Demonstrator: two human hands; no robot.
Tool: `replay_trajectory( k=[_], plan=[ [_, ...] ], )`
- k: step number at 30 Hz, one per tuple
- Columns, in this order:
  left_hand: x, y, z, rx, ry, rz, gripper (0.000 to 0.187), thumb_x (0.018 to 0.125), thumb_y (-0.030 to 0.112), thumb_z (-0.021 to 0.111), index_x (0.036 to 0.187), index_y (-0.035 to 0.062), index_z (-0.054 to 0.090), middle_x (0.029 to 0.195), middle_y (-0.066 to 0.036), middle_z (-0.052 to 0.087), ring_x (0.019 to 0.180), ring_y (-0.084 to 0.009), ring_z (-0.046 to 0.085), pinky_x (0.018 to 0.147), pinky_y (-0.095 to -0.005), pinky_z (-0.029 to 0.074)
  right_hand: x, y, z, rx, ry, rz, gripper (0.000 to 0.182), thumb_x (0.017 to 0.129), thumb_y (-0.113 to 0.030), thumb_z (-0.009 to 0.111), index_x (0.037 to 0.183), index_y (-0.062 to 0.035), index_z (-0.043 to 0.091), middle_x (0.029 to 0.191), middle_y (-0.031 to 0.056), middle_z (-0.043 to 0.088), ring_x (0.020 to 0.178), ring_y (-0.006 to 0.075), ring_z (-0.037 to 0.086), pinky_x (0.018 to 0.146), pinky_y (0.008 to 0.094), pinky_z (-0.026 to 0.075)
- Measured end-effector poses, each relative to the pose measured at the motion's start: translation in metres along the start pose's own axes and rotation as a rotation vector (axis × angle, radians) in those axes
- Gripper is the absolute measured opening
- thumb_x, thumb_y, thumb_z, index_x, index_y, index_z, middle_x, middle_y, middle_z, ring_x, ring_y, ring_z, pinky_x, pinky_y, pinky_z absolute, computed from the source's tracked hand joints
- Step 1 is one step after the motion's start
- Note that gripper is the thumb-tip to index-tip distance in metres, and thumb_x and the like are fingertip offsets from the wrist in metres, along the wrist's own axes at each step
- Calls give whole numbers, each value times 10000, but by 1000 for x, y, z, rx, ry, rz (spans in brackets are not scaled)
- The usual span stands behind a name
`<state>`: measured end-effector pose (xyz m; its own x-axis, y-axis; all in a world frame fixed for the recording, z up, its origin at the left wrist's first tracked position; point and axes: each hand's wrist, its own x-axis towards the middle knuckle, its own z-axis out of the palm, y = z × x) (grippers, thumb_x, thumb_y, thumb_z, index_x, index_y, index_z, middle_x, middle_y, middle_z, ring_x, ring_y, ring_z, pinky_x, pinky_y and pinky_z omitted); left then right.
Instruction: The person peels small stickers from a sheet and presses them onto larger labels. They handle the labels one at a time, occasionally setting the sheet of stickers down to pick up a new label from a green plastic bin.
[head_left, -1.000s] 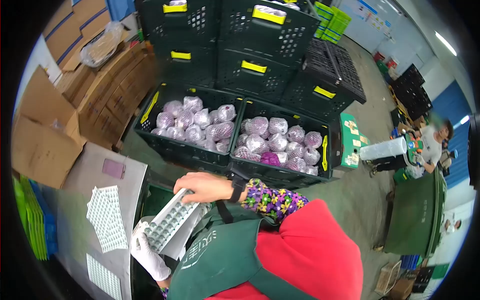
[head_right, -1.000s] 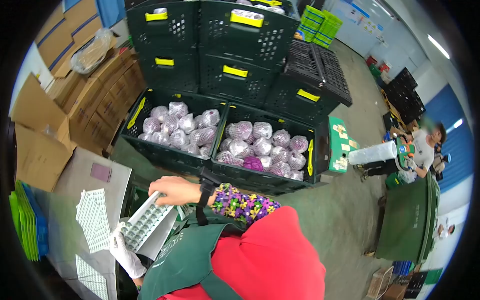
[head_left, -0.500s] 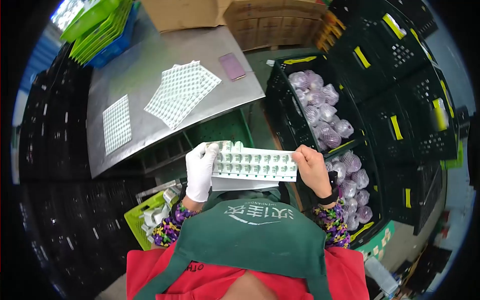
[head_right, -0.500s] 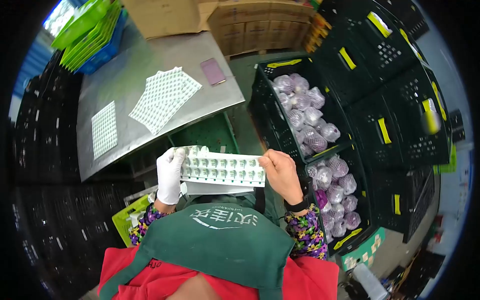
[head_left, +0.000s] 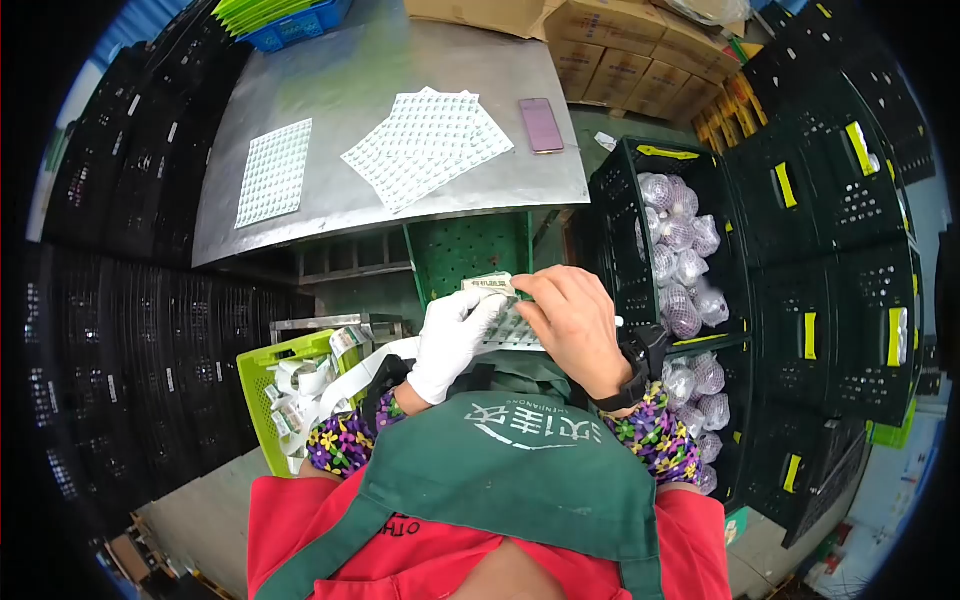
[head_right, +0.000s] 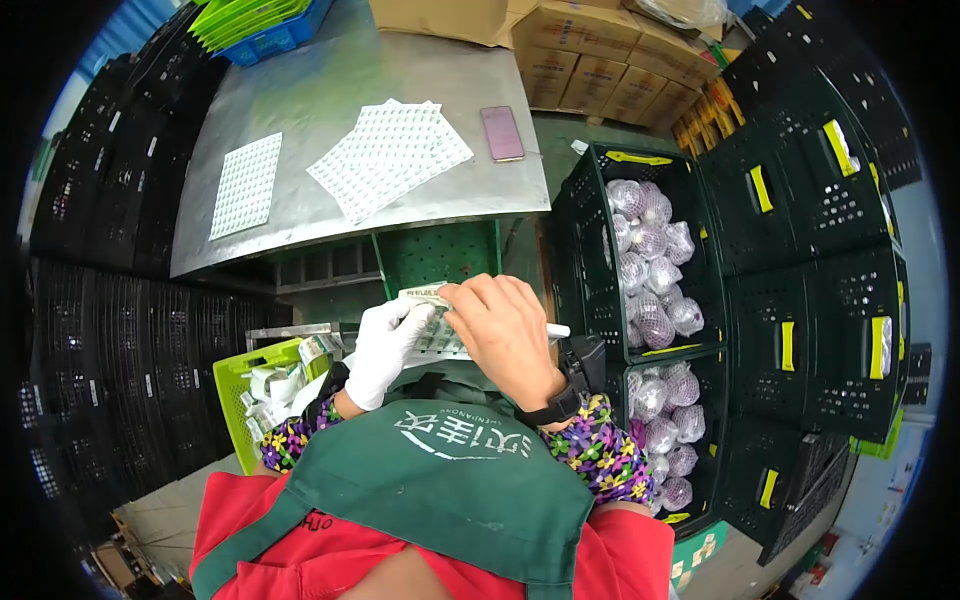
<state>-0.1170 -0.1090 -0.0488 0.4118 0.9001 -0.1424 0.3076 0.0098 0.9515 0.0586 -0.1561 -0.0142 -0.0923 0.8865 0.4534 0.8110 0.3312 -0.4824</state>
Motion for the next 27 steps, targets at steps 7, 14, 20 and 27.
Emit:
replay_trajectory(
  k=[7, 14, 20, 27],
  plan=[
    [1, -17, -5, -288, 73, 43, 215, 938, 144, 557, 975, -21, 689, 879, -55, 696, 782, -100, 607, 701, -262, 489, -2, 1, 16, 53, 19, -189, 131, 762, -32, 649, 862, -88, 587, 793, 32, 559, 740, 229, 583, 965, 432, 411],
    [-3, -3, -21, 112, 35, 189, 115, 879, 93, 617, 893, 4, 689, 710, -103, 633, 656, -160, 599, 608, -297, 459, 29, 2, 4, 1262, -265, 680, 114, 942, -138, 614, 941, -25, 598, 826, -31, 583, 732, 15, 495, 627, 190, 407],
    [-4, 9, -17, 28, -159, 336, 132, 889, 116, 619, 902, 20, 709, 804, -118, 693, 715, -209, 658, 673, -304, 507, 53, 4, 19, 1331, -224, 780, 129, 940, -174, 631, 943, -46, 618, 780, -51, 567, 612, 7, 452, 518, 174, 351],
    [-18, -14, -6, -45, -265, 139, 162, 898, 151, 627, 942, 21, 712, 809, -93, 698, 719, -181, 652, 676, -302, 506, 82, 33, 8, 1437, -44, 740, 100, 933, -145, 641, 925, -55, 599, 754, -54, 534, 532, 10, 378, 485, 160, 315]
  ],
)
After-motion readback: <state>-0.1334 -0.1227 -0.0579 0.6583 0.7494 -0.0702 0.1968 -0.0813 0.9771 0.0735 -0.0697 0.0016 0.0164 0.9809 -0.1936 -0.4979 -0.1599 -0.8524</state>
